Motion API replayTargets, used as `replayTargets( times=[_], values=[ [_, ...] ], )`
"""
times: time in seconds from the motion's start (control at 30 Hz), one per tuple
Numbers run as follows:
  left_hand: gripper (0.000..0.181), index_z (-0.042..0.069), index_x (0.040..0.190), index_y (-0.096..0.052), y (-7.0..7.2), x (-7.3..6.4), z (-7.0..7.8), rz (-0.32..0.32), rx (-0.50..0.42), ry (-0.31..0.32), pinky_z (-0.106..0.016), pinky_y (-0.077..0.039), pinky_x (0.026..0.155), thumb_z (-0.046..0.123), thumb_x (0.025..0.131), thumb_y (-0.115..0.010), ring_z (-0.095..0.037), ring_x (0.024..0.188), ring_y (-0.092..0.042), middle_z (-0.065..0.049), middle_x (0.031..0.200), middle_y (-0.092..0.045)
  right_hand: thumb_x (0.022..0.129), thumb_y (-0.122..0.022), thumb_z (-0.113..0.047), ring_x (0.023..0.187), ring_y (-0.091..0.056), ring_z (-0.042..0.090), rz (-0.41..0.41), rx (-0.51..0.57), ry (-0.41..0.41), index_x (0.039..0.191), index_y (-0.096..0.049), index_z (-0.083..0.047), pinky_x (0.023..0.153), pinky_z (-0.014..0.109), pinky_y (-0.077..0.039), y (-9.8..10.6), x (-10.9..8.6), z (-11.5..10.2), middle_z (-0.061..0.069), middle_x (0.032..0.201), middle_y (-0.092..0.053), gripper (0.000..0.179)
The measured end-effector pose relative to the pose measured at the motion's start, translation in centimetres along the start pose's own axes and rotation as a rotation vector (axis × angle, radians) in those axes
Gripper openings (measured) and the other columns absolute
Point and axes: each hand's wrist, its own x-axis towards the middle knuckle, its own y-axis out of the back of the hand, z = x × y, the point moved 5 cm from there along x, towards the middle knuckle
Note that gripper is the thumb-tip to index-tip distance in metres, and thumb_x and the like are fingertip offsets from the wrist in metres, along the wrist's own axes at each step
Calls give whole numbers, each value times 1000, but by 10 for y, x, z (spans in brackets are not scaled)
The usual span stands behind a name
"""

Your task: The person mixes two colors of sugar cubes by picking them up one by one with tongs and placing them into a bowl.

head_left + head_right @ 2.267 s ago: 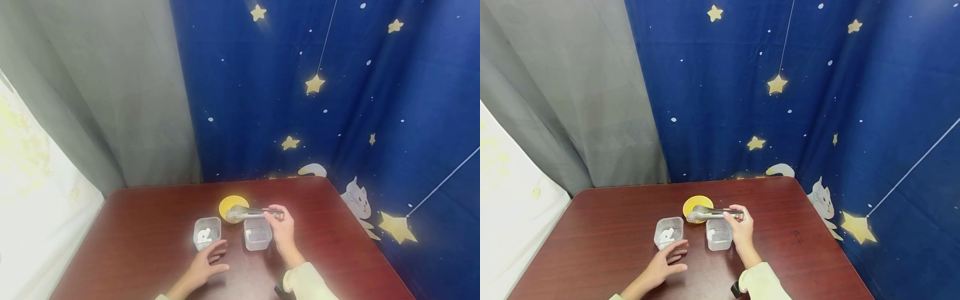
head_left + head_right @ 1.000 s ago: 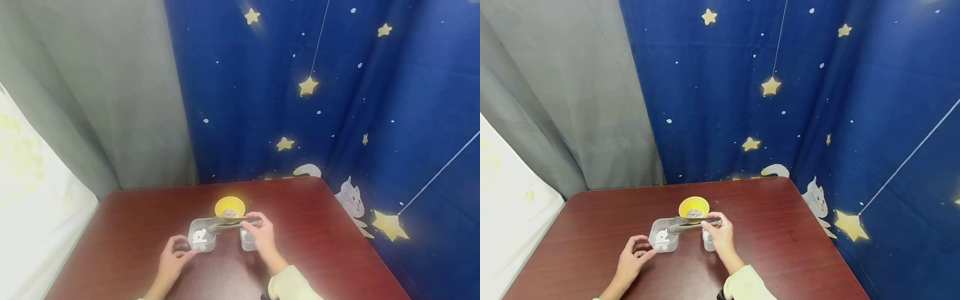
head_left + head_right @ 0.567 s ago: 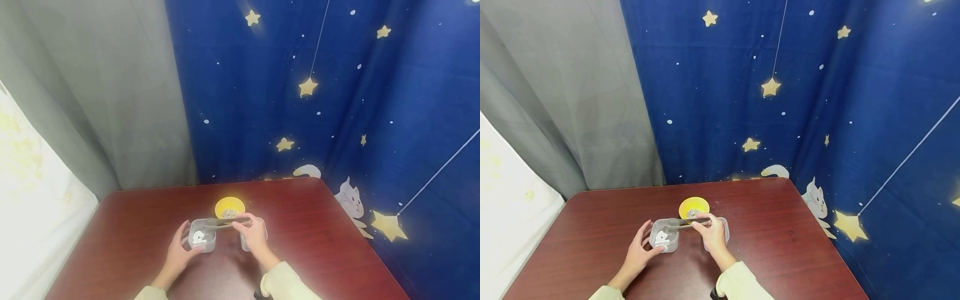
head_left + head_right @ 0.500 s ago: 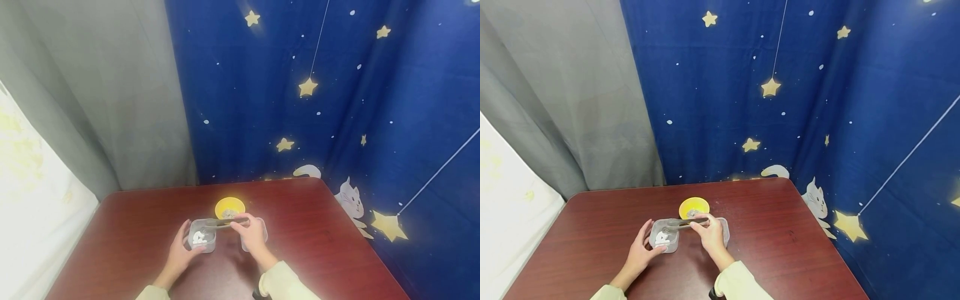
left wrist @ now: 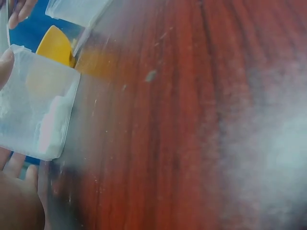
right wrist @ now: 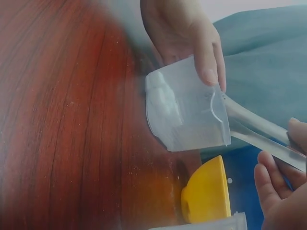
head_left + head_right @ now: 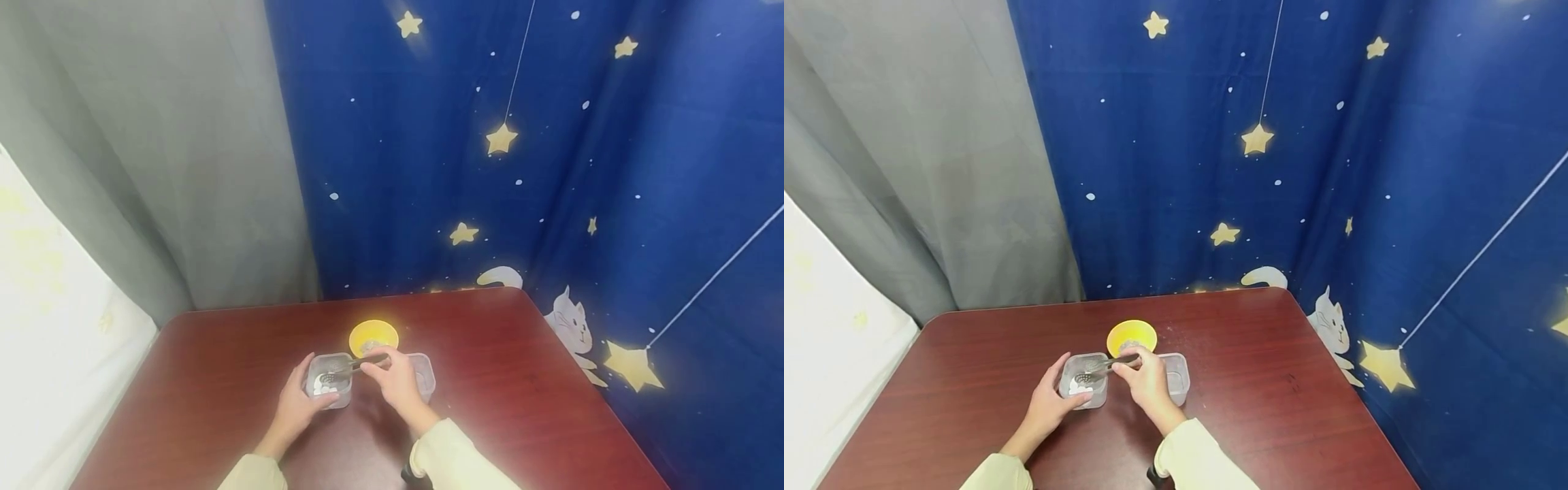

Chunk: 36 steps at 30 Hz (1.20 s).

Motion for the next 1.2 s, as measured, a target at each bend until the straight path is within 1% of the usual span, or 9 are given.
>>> replayTargets(
  times=[0.23, 0.43, 0.6, 0.73, 0.83, 0.9, 1.03, 1.13, 1.2],
  values=[
    [104, 10, 145, -41, -2, 9, -1, -20, 26, -18, -49, -39, 100, 31, 58, -94, -30, 119, -49, -13, 134, -48, 81, -80, -17, 68, -65, 8, -37, -113, 45, 99, -72, -12, 57, 23, -51, -10, 3, -3, -1, 86, -71, 20],
    [98, 10, 141, -45, -4, 11, 1, -27, 13, -12, -48, -40, 98, 31, 59, -94, -30, 116, -51, -13, 133, -51, 81, -79, -14, 69, -65, 9, -42, -117, 42, 99, -71, -7, 57, 23, -51, -9, 3, -1, 0, 88, -71, 21],
    [97, 11, 143, -41, -5, 9, -1, -50, -21, 18, -49, -43, 95, 28, 62, -92, -30, 112, -55, -15, 129, -57, 80, -79, -11, 69, -66, 9, -36, -96, 53, 97, -71, -8, 57, 23, -51, -8, 1, -2, 1, 91, -72, 19],
    [97, 12, 143, -41, -3, 9, -2, -54, -37, 26, -49, -43, 95, 26, 62, -93, -31, 112, -56, -15, 128, -57, 80, -79, -13, 69, -66, 8, -20, -69, 53, 97, -72, -12, 58, 24, -51, -7, 0, 1, 1, 93, -72, 19],
    [97, 12, 142, -42, -3, 9, -2, -58, -29, 15, -51, -43, 96, 27, 62, -93, -31, 114, -55, -15, 129, -57, 80, -79, -13, 71, -66, 9, -1, -40, 56, 98, -73, -14, 60, 24, -52, -4, -1, 3, 1, 95, -72, 19],
    [97, 13, 142, -43, -3, 10, -2, -61, -24, 15, -51, -42, 97, 28, 61, -93, -31, 115, -55, -15, 130, -57, 80, -79, -12, 72, -66, 10, 8, -13, 67, 98, -73, -12, 61, 25, -53, -2, -2, 4, 3, 98, -72, 20],
    [97, 15, 142, -43, -2, 10, -3, -72, -11, 33, -50, -42, 97, 31, 61, -93, -30, 116, -54, -13, 131, -56, 80, -78, -11, 75, -66, 12, 13, 25, 68, 99, -73, -10, 66, 27, -54, 1, -3, 5, 4, 105, -71, 19],
    [96, 16, 142, -43, -2, 10, -2, -75, -13, 45, -49, -42, 97, 31, 61, -93, -29, 115, -54, -13, 130, -57, 80, -78, -13, 76, -66, 11, 33, 35, 49, 97, -74, -14, 66, 26, -53, 3, -3, 5, 2, 107, -70, 17],
    [96, 15, 142, -43, -1, 10, -2, -74, -9, 45, -49, -42, 96, 32, 61, -93, -29, 114, -55, -13, 130, -57, 80, -79, -13, 75, -65, 11, 58, 46, 42, 96, -74, -14, 63, 26, -53, 6, -3, 5, 1, 104, -71, 17]
  ],
)
